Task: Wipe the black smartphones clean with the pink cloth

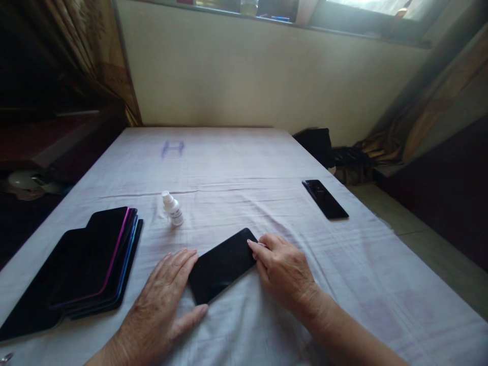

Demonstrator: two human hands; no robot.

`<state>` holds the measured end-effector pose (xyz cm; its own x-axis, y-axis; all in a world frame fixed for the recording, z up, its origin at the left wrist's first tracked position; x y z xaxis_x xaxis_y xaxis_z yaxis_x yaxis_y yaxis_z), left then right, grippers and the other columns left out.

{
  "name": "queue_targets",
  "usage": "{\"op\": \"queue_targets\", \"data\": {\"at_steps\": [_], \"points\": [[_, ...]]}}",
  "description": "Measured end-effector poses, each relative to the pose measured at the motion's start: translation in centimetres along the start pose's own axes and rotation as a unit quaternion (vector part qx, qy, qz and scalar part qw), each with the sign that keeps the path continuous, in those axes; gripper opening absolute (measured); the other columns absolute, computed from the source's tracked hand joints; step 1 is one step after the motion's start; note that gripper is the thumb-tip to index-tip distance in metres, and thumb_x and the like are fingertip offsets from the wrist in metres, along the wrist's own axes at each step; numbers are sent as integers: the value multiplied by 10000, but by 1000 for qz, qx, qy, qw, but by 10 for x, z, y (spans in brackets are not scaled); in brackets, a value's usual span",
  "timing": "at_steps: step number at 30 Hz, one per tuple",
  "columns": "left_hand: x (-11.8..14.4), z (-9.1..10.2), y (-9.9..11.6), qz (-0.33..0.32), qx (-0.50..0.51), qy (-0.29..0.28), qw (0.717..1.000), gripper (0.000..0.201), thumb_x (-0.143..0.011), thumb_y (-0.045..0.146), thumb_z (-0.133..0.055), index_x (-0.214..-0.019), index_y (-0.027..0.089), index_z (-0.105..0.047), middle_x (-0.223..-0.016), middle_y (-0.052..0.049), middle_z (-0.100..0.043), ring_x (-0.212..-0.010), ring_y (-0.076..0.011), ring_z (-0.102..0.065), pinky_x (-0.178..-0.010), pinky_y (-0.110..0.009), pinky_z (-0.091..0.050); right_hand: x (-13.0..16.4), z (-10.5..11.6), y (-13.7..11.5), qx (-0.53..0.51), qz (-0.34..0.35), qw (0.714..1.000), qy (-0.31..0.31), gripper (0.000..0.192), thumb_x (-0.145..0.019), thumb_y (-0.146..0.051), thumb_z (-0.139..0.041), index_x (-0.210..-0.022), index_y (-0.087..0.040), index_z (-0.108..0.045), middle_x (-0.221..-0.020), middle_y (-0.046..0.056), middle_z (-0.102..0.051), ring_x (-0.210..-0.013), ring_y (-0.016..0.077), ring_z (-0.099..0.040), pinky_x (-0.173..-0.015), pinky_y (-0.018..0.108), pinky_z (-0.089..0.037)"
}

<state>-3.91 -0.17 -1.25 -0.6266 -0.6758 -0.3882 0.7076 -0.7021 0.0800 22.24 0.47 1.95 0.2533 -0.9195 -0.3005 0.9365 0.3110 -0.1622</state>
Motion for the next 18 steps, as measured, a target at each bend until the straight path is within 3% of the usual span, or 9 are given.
{"op": "queue_targets", "data": {"at_steps": [8, 18], "points": [[1, 0, 0, 20, 18, -11, 1000, 732, -892, 504, -569, -1499, 170, -332, -1429, -142, -550, -1302, -315, -526, -1108, -458, -402, 5, -6, -16, -24, 71, 997, 33, 269, -858, -95, -581, -1076, -165, -722, -883, 64, -673, -770, 188, -596, -687, 296, -467], [1, 0, 1, 22, 18, -23, 999, 710, -882, 468, -596, -1474, 155, -360, -1432, -150, -542, -1315, -313, -514, -1118, -461, -395, -1, -7, 0, 3, 32, 999, 30, 271, -878, -111, -557, -1075, -179, -731, -905, 73, -666, -796, 189, -595, -722, 294, -475]]}}
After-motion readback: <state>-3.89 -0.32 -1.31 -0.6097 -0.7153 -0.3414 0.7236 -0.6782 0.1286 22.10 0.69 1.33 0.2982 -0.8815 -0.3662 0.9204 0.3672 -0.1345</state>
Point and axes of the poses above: each hand's wrist, its own x-axis away from the middle knuckle, its own z-axis out of the back of the hand, y = z × x, the point moved 2 cm from there along -x, towards the middle knuckle
